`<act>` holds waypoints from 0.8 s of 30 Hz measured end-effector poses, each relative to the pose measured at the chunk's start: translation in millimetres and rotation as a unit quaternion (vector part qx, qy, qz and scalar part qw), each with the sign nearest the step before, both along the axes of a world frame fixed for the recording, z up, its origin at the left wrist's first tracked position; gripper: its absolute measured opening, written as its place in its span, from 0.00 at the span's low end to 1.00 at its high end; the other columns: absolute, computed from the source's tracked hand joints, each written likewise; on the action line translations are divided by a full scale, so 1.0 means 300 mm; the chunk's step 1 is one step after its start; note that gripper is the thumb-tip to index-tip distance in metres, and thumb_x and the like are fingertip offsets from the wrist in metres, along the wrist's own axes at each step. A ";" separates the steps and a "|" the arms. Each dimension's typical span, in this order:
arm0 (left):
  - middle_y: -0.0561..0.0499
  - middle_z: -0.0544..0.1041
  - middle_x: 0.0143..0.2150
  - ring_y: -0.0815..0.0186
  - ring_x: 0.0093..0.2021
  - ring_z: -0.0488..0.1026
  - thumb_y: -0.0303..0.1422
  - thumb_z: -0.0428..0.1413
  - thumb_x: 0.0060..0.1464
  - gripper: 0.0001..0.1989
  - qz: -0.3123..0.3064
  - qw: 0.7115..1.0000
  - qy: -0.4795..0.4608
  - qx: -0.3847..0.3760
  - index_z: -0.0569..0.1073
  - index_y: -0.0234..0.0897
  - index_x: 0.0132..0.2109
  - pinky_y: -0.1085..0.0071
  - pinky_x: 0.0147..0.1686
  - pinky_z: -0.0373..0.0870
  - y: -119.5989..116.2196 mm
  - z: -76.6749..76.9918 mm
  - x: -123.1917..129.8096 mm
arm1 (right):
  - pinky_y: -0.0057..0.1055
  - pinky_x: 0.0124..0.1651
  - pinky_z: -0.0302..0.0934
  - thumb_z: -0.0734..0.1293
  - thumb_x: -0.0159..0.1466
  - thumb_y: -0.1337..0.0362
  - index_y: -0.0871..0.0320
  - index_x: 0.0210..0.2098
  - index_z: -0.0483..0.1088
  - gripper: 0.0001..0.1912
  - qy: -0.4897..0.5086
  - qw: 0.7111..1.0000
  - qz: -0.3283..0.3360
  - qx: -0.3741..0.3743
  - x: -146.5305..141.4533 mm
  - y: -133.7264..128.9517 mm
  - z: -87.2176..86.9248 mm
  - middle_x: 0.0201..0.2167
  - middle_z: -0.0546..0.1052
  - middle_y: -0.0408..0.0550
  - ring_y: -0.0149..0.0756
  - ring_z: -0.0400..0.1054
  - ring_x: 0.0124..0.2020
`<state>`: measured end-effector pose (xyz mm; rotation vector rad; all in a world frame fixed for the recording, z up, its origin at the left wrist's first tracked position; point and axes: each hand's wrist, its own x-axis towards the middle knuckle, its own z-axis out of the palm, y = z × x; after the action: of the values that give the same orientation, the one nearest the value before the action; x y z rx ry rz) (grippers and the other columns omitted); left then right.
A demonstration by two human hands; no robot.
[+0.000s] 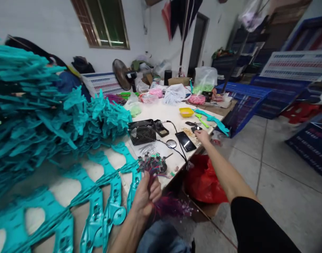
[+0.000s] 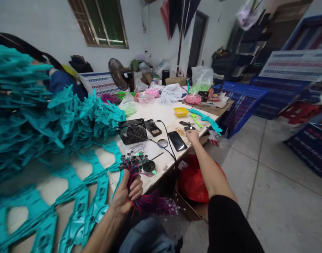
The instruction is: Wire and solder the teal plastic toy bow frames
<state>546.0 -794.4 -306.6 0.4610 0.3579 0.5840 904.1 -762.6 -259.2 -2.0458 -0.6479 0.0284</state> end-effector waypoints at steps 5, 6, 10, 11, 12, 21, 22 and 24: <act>0.62 0.45 0.12 0.80 0.11 0.42 0.60 0.60 0.40 0.35 -0.023 0.999 -0.029 -0.001 0.51 0.37 0.17 0.81 0.10 0.45 0.046 0.076 -0.007 | 0.31 0.45 0.59 0.61 0.64 0.59 0.68 0.40 0.75 0.18 -0.079 0.996 0.042 0.007 -0.124 0.038 0.053 0.39 0.77 0.60 0.37 0.70 0.41; 0.62 0.45 0.12 0.80 0.11 0.42 0.61 0.59 0.40 0.36 -0.022 0.999 -0.032 0.003 0.51 0.37 0.17 0.81 0.10 0.45 0.053 0.088 -0.010 | 0.31 0.42 0.61 0.61 0.65 0.55 0.66 0.38 0.76 0.20 -0.081 0.992 0.091 0.037 -0.186 0.008 0.053 0.35 0.78 0.57 0.38 0.70 0.37; 0.62 0.48 0.11 0.81 0.11 0.44 0.62 0.61 0.38 0.35 -0.027 0.997 -0.060 0.030 0.54 0.36 0.17 0.82 0.10 0.46 0.039 0.142 -0.046 | 0.38 0.47 0.65 0.60 0.62 0.38 0.61 0.38 0.77 0.31 0.077 0.890 0.449 0.033 -0.501 -0.197 0.001 0.34 0.78 0.55 0.41 0.72 0.37; 0.62 0.49 0.12 0.81 0.11 0.45 0.60 0.61 0.38 0.35 -0.028 0.997 -0.068 0.039 0.55 0.35 0.17 0.82 0.10 0.46 0.027 0.160 -0.063 | 0.40 0.52 0.63 0.60 0.60 0.36 0.60 0.44 0.76 0.34 0.119 0.841 0.526 0.025 -0.582 -0.248 -0.021 0.39 0.78 0.56 0.44 0.71 0.45; 0.62 0.50 0.12 0.81 0.11 0.46 0.59 0.62 0.39 0.34 -0.025 0.996 -0.076 0.049 0.56 0.35 0.18 0.82 0.11 0.47 0.012 0.182 -0.083 | 0.42 0.56 0.60 0.61 0.57 0.33 0.60 0.50 0.73 0.39 0.166 0.792 0.587 0.021 -0.657 -0.291 -0.044 0.45 0.77 0.57 0.46 0.69 0.51; 0.61 0.53 0.18 0.80 0.14 0.51 0.35 0.59 0.54 0.21 0.148 0.964 -0.127 0.182 0.57 0.35 0.22 0.82 0.12 0.51 -0.091 0.372 -0.416 | 0.32 0.41 0.65 0.77 0.49 0.52 0.64 0.35 0.74 0.23 0.290 0.645 0.696 -0.125 -1.071 -0.372 -0.015 0.29 0.76 0.47 0.34 0.70 0.31; 0.60 0.52 0.18 0.80 0.14 0.51 0.35 0.57 0.55 0.20 0.178 0.957 -0.130 0.188 0.57 0.35 0.22 0.82 0.12 0.52 -0.100 0.381 -0.468 | 0.30 0.39 0.65 0.76 0.51 0.53 0.64 0.34 0.73 0.21 0.305 0.627 0.704 -0.135 -1.105 -0.367 0.006 0.28 0.76 0.46 0.32 0.69 0.29; 0.60 0.51 0.19 0.79 0.14 0.50 0.36 0.53 0.59 0.20 0.253 0.939 -0.132 0.192 0.56 0.36 0.22 0.81 0.12 0.53 -0.120 0.393 -0.576 | 0.29 0.38 0.65 0.76 0.51 0.54 0.63 0.38 0.72 0.22 0.359 0.558 0.734 -0.147 -1.174 -0.353 0.034 0.30 0.76 0.47 0.32 0.70 0.30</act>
<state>373.3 -830.5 -188.8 0.6610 0.0960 1.2186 551.8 -868.6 -248.9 -0.9311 -1.6214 1.9165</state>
